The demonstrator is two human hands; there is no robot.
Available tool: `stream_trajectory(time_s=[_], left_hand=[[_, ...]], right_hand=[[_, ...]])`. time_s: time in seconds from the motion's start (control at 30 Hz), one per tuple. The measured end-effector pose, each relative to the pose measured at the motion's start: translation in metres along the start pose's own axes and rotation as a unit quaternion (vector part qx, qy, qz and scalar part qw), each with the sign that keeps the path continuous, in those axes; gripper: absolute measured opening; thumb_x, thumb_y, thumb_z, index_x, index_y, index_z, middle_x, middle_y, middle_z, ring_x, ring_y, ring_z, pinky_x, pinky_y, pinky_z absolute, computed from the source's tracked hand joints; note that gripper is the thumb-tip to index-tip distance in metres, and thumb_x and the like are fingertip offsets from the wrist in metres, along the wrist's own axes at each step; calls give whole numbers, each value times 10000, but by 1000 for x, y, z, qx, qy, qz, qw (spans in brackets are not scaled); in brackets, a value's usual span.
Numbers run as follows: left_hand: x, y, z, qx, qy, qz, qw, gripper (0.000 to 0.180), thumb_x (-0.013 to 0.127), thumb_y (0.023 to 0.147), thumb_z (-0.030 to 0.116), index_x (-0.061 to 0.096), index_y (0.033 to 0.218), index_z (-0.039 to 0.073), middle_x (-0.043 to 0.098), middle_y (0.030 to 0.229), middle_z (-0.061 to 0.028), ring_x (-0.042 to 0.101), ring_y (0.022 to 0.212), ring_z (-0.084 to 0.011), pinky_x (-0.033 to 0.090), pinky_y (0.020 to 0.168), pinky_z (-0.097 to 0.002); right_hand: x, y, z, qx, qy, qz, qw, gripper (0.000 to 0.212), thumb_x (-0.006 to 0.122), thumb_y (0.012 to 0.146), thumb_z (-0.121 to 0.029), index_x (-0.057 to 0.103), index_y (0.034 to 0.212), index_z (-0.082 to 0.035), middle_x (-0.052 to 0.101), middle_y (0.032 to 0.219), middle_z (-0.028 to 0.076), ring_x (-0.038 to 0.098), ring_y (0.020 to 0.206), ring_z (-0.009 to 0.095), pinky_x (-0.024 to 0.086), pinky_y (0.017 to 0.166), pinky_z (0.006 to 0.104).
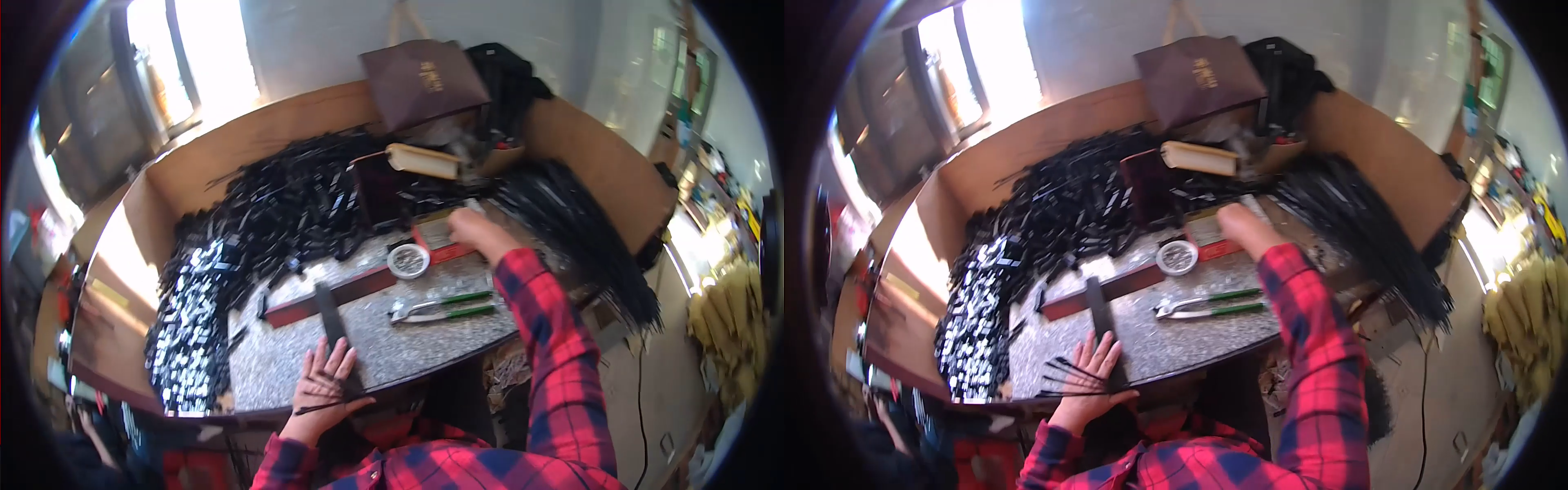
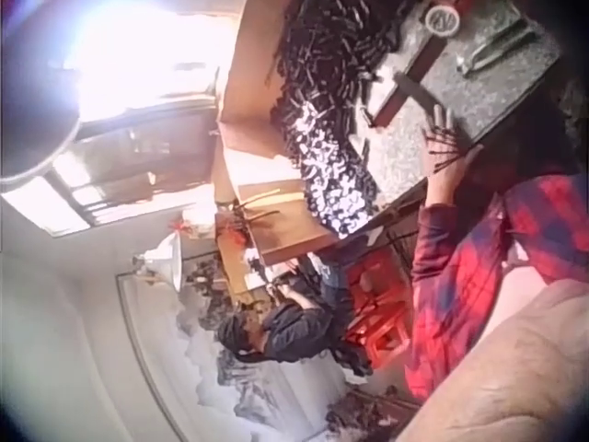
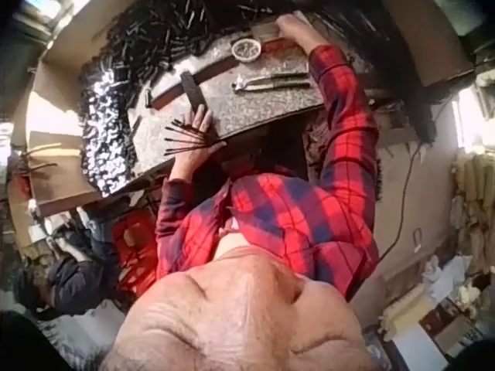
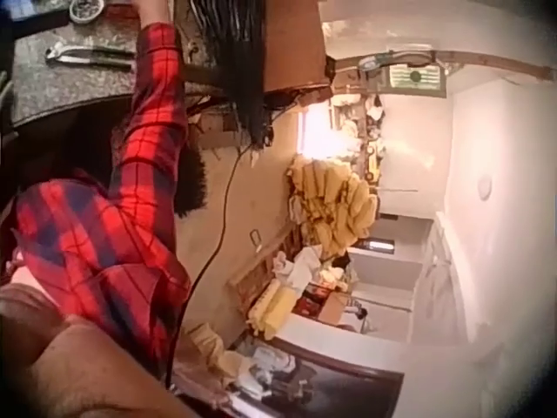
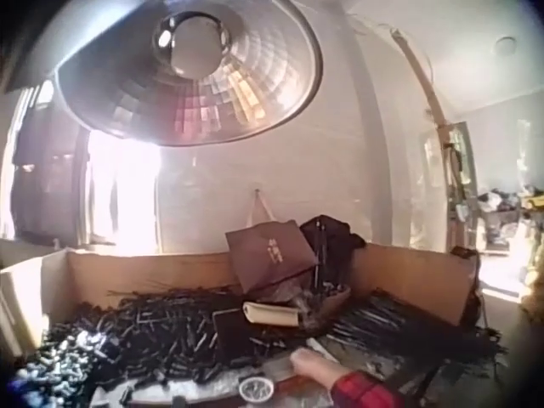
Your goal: Assembling black structural ribs into a central hub component using pliers and a mallet.
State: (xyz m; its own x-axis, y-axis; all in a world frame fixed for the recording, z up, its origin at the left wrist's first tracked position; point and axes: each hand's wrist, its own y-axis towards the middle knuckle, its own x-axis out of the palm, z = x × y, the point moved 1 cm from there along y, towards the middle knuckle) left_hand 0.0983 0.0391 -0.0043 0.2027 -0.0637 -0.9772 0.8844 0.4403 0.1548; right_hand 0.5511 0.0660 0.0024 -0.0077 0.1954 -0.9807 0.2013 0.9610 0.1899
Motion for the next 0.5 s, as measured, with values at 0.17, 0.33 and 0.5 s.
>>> stream_trajectory(time_s=[0.17, 0.33, 0.5], left_hand=[[1, 5, -8, 48, 22, -2, 999, 966, 562, 702, 708, 367, 1404, 74, 347, 1464, -120, 259, 1365, -396, 225, 1089, -544], [-2, -2, -10, 17, 12, 14, 1000, 932, 570, 720, 687, 366, 1412, 97, 334, 1471, -133, 261, 1371, -381, 233, 1088, -542], [5, -1, -13, -10, -9, 20, 1000, 921, 615, 708, 666, 377, 1404, 112, 311, 1481, -145, 240, 1386, -369, 201, 1112, -521]], right_hand=[[-14, -6, 3, -11, -3, -43, 999, 122, 670, 674, -132, 664, 745, -34, 652, 774, 193, 640, 760, 353, 499, 693, 441], [-32, -15, -17, -12, 60, -7, 998, 100, 652, 728, -76, 580, 729, -7, 598, 823, 185, 590, 835, 368, 467, 735, 438], [-37, -28, -21, -23, 29, 51, 998, 89, 620, 748, -19, 549, 802, -12, 549, 876, 187, 556, 873, 382, 451, 772, 433]])
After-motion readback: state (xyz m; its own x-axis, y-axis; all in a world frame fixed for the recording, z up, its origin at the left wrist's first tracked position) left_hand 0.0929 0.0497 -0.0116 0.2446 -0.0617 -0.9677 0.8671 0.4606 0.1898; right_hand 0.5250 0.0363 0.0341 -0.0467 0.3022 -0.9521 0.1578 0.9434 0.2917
